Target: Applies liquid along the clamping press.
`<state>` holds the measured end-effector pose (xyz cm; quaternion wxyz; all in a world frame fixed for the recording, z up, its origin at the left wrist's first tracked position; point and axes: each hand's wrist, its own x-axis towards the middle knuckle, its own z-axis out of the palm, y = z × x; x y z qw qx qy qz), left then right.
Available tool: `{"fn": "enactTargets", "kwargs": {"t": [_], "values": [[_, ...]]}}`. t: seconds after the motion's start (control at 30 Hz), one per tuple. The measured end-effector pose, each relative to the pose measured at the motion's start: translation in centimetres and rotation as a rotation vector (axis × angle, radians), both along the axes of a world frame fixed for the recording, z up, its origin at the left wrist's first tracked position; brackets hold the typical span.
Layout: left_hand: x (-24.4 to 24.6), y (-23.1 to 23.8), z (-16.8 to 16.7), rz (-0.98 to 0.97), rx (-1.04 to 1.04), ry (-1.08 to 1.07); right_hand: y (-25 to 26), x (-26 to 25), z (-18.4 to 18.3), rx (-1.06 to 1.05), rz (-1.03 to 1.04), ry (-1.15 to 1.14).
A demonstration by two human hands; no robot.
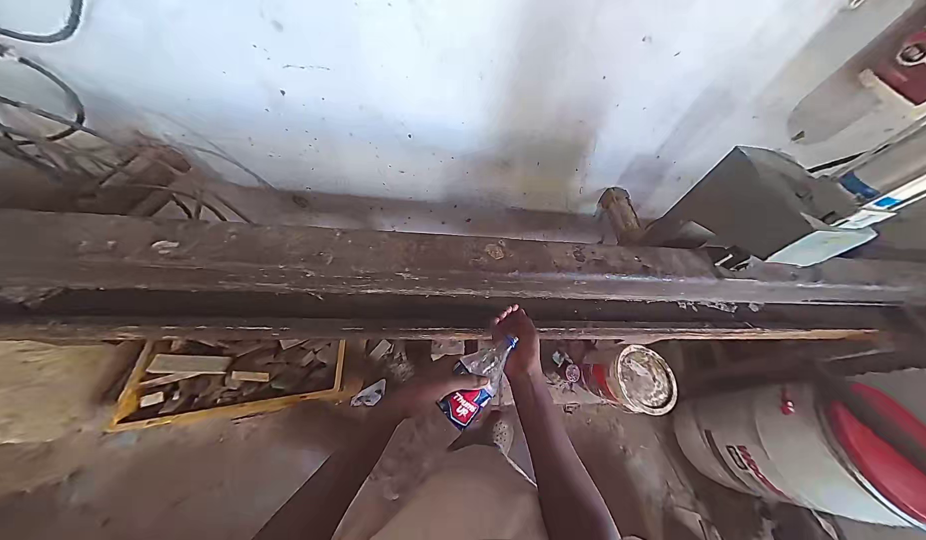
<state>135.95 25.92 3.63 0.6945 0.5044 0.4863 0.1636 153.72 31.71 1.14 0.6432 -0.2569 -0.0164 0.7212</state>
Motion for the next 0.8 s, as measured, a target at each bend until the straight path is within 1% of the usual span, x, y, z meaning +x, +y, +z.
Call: {"fn": "enactTargets", "kwargs": {"t": [0.07,0.13,0.2,0.27,0.33,0.43,0.47,0.53,0.6,0.63,0.67,0.7,0.73,0.77,0.8], "values": [[1.3,0.6,1.0,0.0,0.003,-0.036,0.8,1.3,0.4,-0.011,0.0,-0.004],[2.6,0.9,1.5,-0.011,0.037,-0.023,1.4,2.9,1.3,-0.032,-0.068,-0.073],[3.5,1.2,1.0,0.004,0.093,-0.005,2.1,5.6,3.2,-0.047,-0.197,-0.079],[4.4,1.3,-0.3,0.059,0.137,-0.004,2.6,9.1,5.6,-0.071,-0.273,0.002],[4.6,0.8,-0.9,0.141,0.13,-0.013,2.5,11.3,5.5,-0.029,-0.291,0.03],[4.8,0.6,-1.2,0.225,0.135,0.046,3.1,15.0,4.9,0.085,-0.387,-0.035],[4.7,0.5,-1.4,0.238,0.147,0.078,3.5,16.6,5.0,0.073,-0.421,-0.063],[4.0,0.0,-1.4,0.262,0.171,0.14,4.2,20.8,4.3,0.089,-0.534,-0.11],[3.6,-0.3,-0.8,0.279,0.178,0.17,4.8,25.8,5.1,0.181,-0.641,-0.14],[3.3,-0.3,-0.5,0.28,0.235,0.164,5.3,27.6,5.9,0.211,-0.664,-0.159],[2.8,-1.0,0.1,0.267,0.34,0.15,5.2,28.9,6.0,0.207,-0.702,-0.19],[2.5,-2.6,1.7,0.258,0.48,0.151,4.5,29.7,5.0,0.194,-0.757,-0.217],[3.0,-4.4,5.6,0.306,0.565,0.186,4.6,30.1,4.3,0.21,-0.8,-0.241],[5.0,-5.9,14.2,0.388,0.246,0.333,4.9,29.7,3.9,0.254,-0.775,-0.262],[7.9,-5.6,21.8,0.552,-0.182,0.432,5.5,29.0,3.9,0.287,-0.737,-0.29]]}}
